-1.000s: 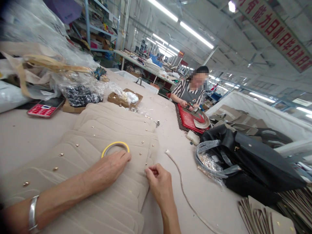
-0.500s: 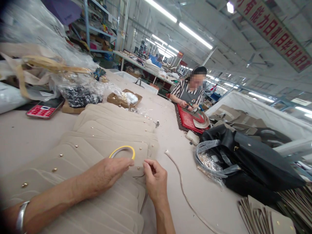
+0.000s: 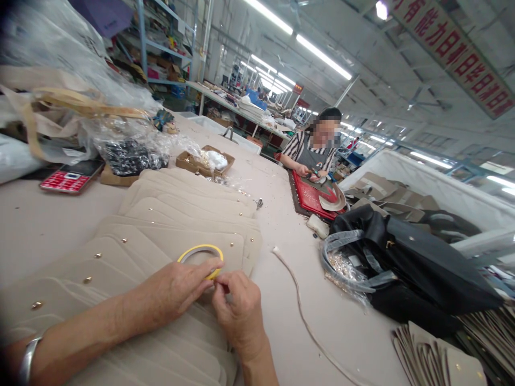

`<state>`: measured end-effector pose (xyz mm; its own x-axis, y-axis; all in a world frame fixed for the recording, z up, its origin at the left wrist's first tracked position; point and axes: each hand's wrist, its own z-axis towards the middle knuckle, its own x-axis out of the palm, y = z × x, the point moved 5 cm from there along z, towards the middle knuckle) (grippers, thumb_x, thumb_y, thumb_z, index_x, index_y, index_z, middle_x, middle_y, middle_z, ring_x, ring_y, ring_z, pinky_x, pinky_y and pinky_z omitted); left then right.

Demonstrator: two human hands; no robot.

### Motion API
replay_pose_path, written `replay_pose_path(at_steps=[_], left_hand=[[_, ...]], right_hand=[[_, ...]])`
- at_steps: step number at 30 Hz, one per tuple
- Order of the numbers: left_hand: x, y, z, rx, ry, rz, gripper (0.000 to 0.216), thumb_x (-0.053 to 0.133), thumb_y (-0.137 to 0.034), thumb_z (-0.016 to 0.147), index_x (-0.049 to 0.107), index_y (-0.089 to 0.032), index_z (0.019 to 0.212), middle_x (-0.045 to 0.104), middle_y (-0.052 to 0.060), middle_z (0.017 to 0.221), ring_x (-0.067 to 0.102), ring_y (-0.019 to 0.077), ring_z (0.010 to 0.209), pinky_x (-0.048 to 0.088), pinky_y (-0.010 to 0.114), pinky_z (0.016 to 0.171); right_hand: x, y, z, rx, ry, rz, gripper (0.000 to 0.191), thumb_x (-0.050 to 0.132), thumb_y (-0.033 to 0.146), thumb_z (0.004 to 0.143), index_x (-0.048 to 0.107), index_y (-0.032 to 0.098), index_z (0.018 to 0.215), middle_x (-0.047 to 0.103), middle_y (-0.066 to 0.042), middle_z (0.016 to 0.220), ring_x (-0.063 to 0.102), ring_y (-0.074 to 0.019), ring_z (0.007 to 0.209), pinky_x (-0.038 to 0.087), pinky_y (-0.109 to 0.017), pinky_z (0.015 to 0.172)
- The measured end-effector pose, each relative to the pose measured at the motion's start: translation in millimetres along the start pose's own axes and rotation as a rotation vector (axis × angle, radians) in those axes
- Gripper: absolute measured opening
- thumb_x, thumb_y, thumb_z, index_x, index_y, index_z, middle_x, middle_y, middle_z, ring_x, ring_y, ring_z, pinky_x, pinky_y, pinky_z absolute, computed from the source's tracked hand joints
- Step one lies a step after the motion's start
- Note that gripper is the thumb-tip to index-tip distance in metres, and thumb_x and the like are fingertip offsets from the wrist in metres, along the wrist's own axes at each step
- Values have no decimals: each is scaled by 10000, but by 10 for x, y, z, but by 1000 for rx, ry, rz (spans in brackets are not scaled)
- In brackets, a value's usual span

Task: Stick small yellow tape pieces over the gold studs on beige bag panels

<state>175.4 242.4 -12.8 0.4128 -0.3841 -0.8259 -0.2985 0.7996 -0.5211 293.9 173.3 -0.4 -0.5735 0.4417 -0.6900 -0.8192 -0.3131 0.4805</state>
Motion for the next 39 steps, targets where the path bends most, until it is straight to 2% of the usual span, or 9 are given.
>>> replay_pose_path(at_steps=[5,7,12,16,19,23,29,36,39], left_hand=[[24,18,11,1,-31,30,161,397,-131,942,544,-193,953,668,19,830,642,176,761,447,268,649],[9,7,16,-10,-59,81,161,400,-123,932,542,-191,897,643,11,776,613,167,690,414,267,598],[-39,-137,2,95,-123,181,202,374,-101,904,516,-192,792,573,9,695,550,156,635,377,260,557],[-20,-166,-36,92,-123,218,230,341,-83,922,523,-189,832,575,13,711,548,153,640,390,256,571],[62,-95,-7,-6,-2,319,201,390,-68,920,544,-188,872,612,32,772,581,181,704,410,271,584],[154,-47,69,-70,135,372,156,450,-79,916,563,-183,893,628,62,835,590,212,791,450,294,643],[180,-58,98,-107,183,355,136,467,-89,917,576,-171,920,638,83,883,598,237,814,472,331,672],[166,-62,92,-118,180,315,162,458,-66,911,587,-163,908,638,89,885,605,243,814,466,340,676],[156,-72,100,-123,187,327,170,449,-64,910,585,-165,913,643,93,893,604,248,813,466,346,678]], right_hand=[[2,22,-24,57,-103,-75,192,507,97,796,678,183,783,676,-22,667,598,-126,558,468,-227,585],[15,-8,-18,220,-116,43,155,539,148,790,690,182,773,678,-12,644,595,-124,539,470,-223,558],[128,-284,-90,806,-137,590,188,644,342,722,628,163,663,585,29,456,521,-112,390,443,-220,413],[80,-570,-210,986,-149,710,270,737,393,644,628,149,685,599,32,472,516,-93,369,427,-197,386],[62,-680,-281,981,-9,682,339,777,434,639,684,123,737,652,-7,537,570,-102,423,479,-206,443],[75,-698,-310,920,24,615,374,753,484,681,709,120,759,657,-19,564,585,-112,461,510,-226,487],[132,-624,-265,800,70,410,291,658,433,785,702,147,759,627,-1,559,563,-127,494,477,-220,486],[137,-455,-117,535,128,103,248,570,329,849,680,185,680,638,12,571,565,-138,530,429,-227,545],[135,-464,-99,541,105,51,161,579,312,839,692,198,831,659,16,591,583,-151,533,432,-237,556]])
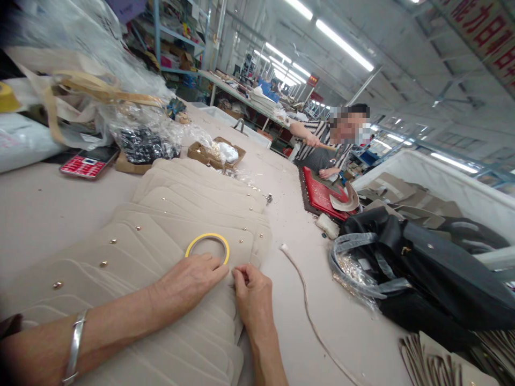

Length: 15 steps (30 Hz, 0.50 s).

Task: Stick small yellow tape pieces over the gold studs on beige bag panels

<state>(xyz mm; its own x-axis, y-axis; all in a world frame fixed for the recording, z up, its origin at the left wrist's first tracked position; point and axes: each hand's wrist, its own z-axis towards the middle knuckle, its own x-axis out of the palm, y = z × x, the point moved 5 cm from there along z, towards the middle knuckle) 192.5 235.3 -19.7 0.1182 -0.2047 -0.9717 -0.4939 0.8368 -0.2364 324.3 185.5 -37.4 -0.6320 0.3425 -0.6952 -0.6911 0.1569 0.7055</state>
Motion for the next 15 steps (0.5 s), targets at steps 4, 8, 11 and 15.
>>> replay_pose_path(at_steps=[4,8,11,15], left_hand=[[-22,-1,-1,-15,25,40,154,458,-76,909,575,-170,943,656,94,929,610,257,851,480,368,719],[-34,3,-11,-19,45,39,192,426,-60,911,572,-170,971,659,95,959,616,268,878,494,390,737],[-47,11,-17,-13,39,29,217,411,-44,900,572,-168,977,655,101,960,612,278,879,493,405,735],[-64,12,-25,18,29,21,228,409,-27,875,569,-169,955,649,95,952,595,264,856,478,388,727]], right_hand=[[-46,-131,-34,119,-46,74,203,645,345,800,634,193,933,602,49,513,563,-154,477,420,-237,513],[-59,-197,-121,108,5,180,224,585,373,858,652,190,749,667,-14,623,606,-164,566,453,-238,541],[-60,-109,-154,-49,-17,66,188,581,311,871,716,193,814,723,-42,762,650,-183,692,478,-259,662],[-10,-5,-123,-132,-72,-69,200,548,264,890,717,200,806,722,-39,771,651,-177,702,462,-254,684]])
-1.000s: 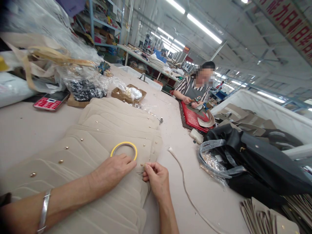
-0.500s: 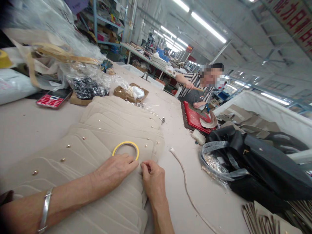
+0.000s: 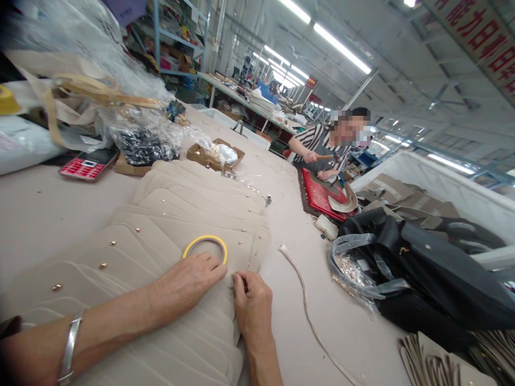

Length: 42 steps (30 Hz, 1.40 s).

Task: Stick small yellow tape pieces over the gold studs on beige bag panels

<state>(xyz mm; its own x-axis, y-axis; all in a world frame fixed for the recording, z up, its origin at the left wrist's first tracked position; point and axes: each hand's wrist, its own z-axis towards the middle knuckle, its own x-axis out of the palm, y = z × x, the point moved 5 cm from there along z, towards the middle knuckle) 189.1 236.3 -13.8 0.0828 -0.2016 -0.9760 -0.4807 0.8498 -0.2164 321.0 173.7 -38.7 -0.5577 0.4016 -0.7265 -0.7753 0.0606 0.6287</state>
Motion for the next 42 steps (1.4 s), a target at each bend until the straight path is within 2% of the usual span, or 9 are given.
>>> replay_pose_path(at_steps=[6,12,17,22,28,32,35,37,42], left_hand=[[-16,24,-55,63,-62,-31,242,415,18,820,551,-165,900,623,82,916,556,229,840,450,340,730],[-48,97,-91,110,-179,-196,205,409,-34,897,537,-194,903,617,21,845,564,170,729,442,263,645],[-25,114,-97,185,-304,-305,211,397,-132,955,528,-208,1103,663,20,873,623,158,765,480,240,679],[37,137,-104,168,-353,-342,296,430,-227,977,444,-193,1271,698,53,907,663,177,780,513,250,678],[79,139,-95,133,-304,-327,245,416,-184,967,469,-191,1206,684,48,894,645,165,739,494,247,659],[62,139,-81,129,-256,-318,118,427,-153,947,517,-198,1011,655,16,836,614,166,713,447,255,627],[-1,145,-88,112,-260,-272,141,419,-108,929,509,-197,866,619,-1,776,575,156,665,405,257,590],[-55,132,-104,115,-279,-218,156,427,-80,907,509,-195,841,599,-5,756,547,153,633,378,260,560],[-115,41,-150,157,-350,-128,163,445,-66,878,526,-190,810,560,-1,725,527,153,629,374,260,555]], right_hand=[[15,64,86,-45,55,-81,205,507,217,904,705,201,851,704,-34,794,632,-166,734,437,-242,709],[-63,62,50,37,316,19,176,587,175,852,705,208,727,688,8,719,621,-147,686,424,-227,647],[-177,173,59,-52,72,239,173,550,189,890,715,188,941,705,-21,821,618,-150,721,471,-242,678],[-136,368,39,-289,8,250,246,545,104,879,656,179,1085,685,-47,902,621,-150,789,500,-251,722],[-87,451,6,-463,-71,93,189,497,61,883,643,181,887,683,-37,774,627,-146,721,495,-242,687],[-88,442,-24,-477,-174,6,186,504,59,841,648,177,835,671,-25,694,614,-127,603,478,-213,598],[-100,455,-36,-409,-220,14,157,535,86,809,664,175,793,665,-14,655,598,-117,550,468,-208,570],[-90,441,-18,-281,-195,97,130,563,125,794,677,176,758,663,-6,632,590,-115,530,464,-209,553],[37,149,74,331,-39,606,192,646,335,762,643,161,682,587,33,477,523,-101,403,428,-200,429]])
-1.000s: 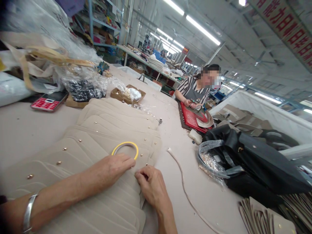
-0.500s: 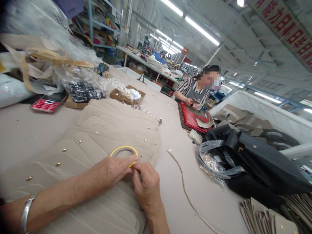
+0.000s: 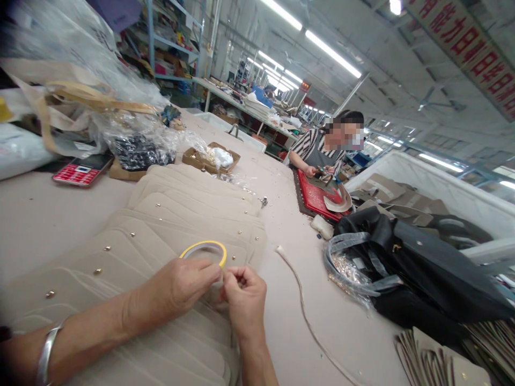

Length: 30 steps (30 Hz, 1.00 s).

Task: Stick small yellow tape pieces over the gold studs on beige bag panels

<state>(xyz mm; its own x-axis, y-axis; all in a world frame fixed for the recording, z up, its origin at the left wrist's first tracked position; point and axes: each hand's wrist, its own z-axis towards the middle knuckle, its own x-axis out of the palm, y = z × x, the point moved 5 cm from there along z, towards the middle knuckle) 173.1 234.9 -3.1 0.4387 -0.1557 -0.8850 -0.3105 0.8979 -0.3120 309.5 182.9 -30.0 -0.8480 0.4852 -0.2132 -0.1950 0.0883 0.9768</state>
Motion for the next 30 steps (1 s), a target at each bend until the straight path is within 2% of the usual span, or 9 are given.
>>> replay_pose_path(at_steps=[3,7,9,15,21,23,25,28,30], left_hand=[[87,-20,1,-39,65,59,185,425,-56,899,546,-183,842,583,13,751,547,163,649,398,266,567],[254,-4,30,-121,262,162,160,460,-76,911,578,-180,882,628,53,840,586,207,757,429,281,579],[295,-6,48,-136,313,178,145,473,-85,910,584,-177,893,632,67,880,590,221,810,451,287,604],[306,-22,52,-136,308,163,183,442,-56,904,581,-173,919,635,81,899,594,246,820,483,320,617],[296,-15,60,-137,299,150,174,457,-49,896,584,-168,895,646,97,871,599,256,805,477,324,607],[298,-15,64,-130,308,170,168,463,-48,894,585,-162,912,652,104,891,601,262,822,487,342,633],[293,-16,68,-126,299,180,163,468,-52,897,587,-158,934,655,106,908,601,261,837,491,353,658],[276,-14,70,-135,270,165,151,475,-65,901,591,-159,922,651,99,893,598,255,834,484,363,687],[266,-10,72,-144,246,159,156,467,-64,901,589,-160,898,646,96,873,596,251,823,473,366,697]], right_hand=[[-82,-121,140,149,-17,101,273,708,403,701,667,136,741,619,18,521,540,-99,410,443,-200,430],[-125,-157,300,123,0,8,340,705,434,713,711,110,817,643,-5,572,565,-100,452,468,-200,460],[-97,-155,333,106,6,-45,332,694,434,719,709,110,792,627,-1,556,552,-102,448,471,-202,451],[-20,-104,344,-4,-3,-289,263,614,384,779,707,140,745,622,1,534,541,-120,442,448,-202,425],[27,11,381,-219,-14,-549,198,566,300,812,699,184,723,693,-12,614,618,-156,539,470,-240,555],[10,-11,382,-219,-40,-567,180,595,306,808,702,179,877,658,18,549,600,-156,496,457,-242,533],[-41,-83,365,-156,-71,-523,289,630,345,806,657,159,1025,612,51,488,567,-153,431,438,-238,476],[-104,-195,299,-89,-59,-404,281,597,422,846,651,164,945,637,27,534,590,-153,457,451,-231,457],[-108,-201,253,-152,-35,-401,266,563,411,871,680,173,874,676,-5,608,621,-156,522,481,-236,511]])
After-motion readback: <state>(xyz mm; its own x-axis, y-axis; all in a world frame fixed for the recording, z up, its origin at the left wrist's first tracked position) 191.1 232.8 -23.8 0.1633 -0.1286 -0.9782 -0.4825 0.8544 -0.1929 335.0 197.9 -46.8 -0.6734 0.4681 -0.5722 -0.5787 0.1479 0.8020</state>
